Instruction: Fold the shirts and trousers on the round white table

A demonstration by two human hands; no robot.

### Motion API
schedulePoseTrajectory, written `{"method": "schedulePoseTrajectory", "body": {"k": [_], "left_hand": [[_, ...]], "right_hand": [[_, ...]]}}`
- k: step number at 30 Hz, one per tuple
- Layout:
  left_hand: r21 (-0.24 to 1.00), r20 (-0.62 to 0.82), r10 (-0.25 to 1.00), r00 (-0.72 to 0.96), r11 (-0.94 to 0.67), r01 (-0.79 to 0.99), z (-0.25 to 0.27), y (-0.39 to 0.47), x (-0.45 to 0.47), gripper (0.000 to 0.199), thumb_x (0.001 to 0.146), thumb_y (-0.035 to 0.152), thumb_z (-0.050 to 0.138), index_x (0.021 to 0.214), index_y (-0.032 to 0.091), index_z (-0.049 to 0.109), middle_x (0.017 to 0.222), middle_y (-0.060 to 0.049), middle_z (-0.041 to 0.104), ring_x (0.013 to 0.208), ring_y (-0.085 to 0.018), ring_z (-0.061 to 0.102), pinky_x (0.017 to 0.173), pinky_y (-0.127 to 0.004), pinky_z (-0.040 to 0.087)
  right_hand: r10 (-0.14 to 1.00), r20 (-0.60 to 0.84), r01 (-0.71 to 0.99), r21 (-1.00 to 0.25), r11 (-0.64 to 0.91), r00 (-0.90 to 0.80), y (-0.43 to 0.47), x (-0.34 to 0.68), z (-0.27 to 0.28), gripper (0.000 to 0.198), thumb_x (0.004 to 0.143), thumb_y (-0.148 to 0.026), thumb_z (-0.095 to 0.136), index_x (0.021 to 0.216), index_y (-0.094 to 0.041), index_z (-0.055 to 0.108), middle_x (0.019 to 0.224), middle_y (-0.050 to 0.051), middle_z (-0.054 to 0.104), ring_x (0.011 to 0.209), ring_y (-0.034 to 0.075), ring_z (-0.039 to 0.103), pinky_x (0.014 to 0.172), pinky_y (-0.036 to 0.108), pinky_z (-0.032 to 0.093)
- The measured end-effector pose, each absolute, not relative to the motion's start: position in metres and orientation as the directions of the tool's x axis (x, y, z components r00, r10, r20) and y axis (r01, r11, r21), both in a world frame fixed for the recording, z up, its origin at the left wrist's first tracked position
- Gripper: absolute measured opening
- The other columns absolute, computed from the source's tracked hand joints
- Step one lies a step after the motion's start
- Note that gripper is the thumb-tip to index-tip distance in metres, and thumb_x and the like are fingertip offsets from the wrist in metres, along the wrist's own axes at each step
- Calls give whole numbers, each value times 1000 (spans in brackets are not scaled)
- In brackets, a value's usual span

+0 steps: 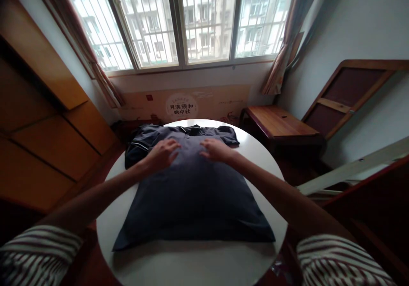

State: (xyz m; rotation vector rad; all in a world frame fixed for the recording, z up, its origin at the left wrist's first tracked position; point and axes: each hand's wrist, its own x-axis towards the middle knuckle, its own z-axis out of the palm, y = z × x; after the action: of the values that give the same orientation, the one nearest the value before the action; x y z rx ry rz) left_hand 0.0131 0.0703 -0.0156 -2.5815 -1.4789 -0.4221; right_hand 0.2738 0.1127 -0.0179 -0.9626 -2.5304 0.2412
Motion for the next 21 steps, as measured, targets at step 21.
{"method": "schedulePoseTrajectory", "body": {"k": [21], "left_hand": [[255, 2, 826, 563, -545, 799, -115, -160, -64, 31, 81, -1, 47, 103, 19, 57, 98, -6, 61, 88, -19, 59, 77, -31, 54]], "right_hand": [[542, 431, 589, -30, 808, -721, -112, 424, -142, 41, 86, -4, 45, 119, -18, 66, 116, 12, 69, 109, 23, 65, 90, 36, 59]]}}
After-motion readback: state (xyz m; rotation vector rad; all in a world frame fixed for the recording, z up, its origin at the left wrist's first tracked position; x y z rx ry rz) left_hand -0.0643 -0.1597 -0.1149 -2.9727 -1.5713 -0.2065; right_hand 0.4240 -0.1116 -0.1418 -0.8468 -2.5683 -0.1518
